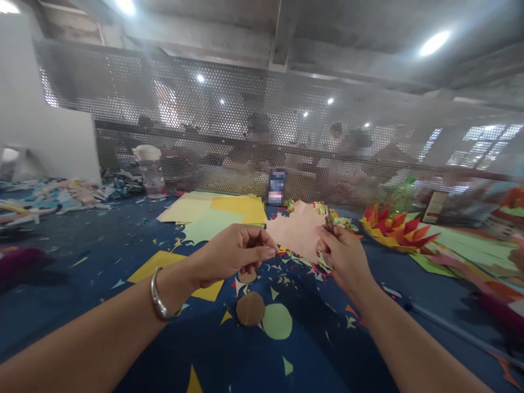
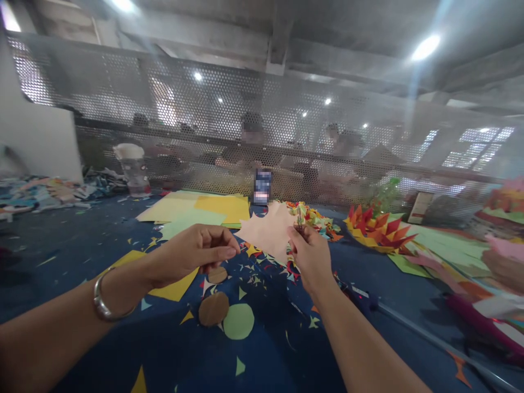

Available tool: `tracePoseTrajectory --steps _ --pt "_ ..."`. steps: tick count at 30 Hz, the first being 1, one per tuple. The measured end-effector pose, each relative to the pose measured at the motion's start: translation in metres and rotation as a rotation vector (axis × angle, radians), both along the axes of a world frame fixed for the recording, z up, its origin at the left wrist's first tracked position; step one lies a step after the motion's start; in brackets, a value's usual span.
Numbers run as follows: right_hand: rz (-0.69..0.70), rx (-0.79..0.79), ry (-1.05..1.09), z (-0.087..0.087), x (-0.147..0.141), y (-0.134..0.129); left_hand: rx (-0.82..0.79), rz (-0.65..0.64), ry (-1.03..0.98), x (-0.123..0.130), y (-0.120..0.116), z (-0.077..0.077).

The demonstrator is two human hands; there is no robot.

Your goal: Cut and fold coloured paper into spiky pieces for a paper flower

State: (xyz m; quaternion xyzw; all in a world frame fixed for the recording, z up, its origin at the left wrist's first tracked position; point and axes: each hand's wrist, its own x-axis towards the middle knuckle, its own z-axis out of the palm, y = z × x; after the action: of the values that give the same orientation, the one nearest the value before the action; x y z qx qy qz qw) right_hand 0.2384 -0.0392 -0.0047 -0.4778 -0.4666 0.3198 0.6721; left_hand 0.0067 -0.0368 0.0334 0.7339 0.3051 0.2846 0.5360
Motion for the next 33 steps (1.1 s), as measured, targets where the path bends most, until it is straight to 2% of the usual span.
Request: tracePoseTrajectory --steps 2,5,7,11,18,22,24,28,33 --pt "0.007 -0.007 -0.004 -0.001 0.0 0.001 0.09 0.058 0.038 0.001 0.0 -0.002" --pt "0.03 -0.023 -0.006 -0.001 -0.001 0.0 0.211 0.21 0.083 0.005 0.005 -0.011" --pt "0.055 -0.038 -0.006 -0.001 -0.002 -0.001 0.195 0.292 0.074 0.008 0.01 -0.017" --pt "0.101 -0.048 -0.005 0.003 -0.005 -0.004 0.059 0.397 -0.022 0.011 0.017 -0.027" --pt "0.182 -0.041 0.0 0.004 -0.009 -0.006 -0.09 0.409 -0.208 0.009 0.024 -0.032" --pt "0.208 -0.046 0.001 0.002 -0.011 -0.007 -0.168 0.297 -0.261 0.008 0.028 -0.031" --pt "0.224 -0.063 -0.004 0.001 -0.011 -0.007 -0.147 0.262 -0.276 0.008 0.029 -0.029" --pt "0.224 -0.082 -0.012 0.002 -0.01 -0.009 -0.017 0.3 -0.261 0.006 0.03 -0.026" --pt "0.23 -0.098 -0.05 0.004 -0.01 -0.01 0.036 0.305 -0.24 0.003 0.033 -0.024"
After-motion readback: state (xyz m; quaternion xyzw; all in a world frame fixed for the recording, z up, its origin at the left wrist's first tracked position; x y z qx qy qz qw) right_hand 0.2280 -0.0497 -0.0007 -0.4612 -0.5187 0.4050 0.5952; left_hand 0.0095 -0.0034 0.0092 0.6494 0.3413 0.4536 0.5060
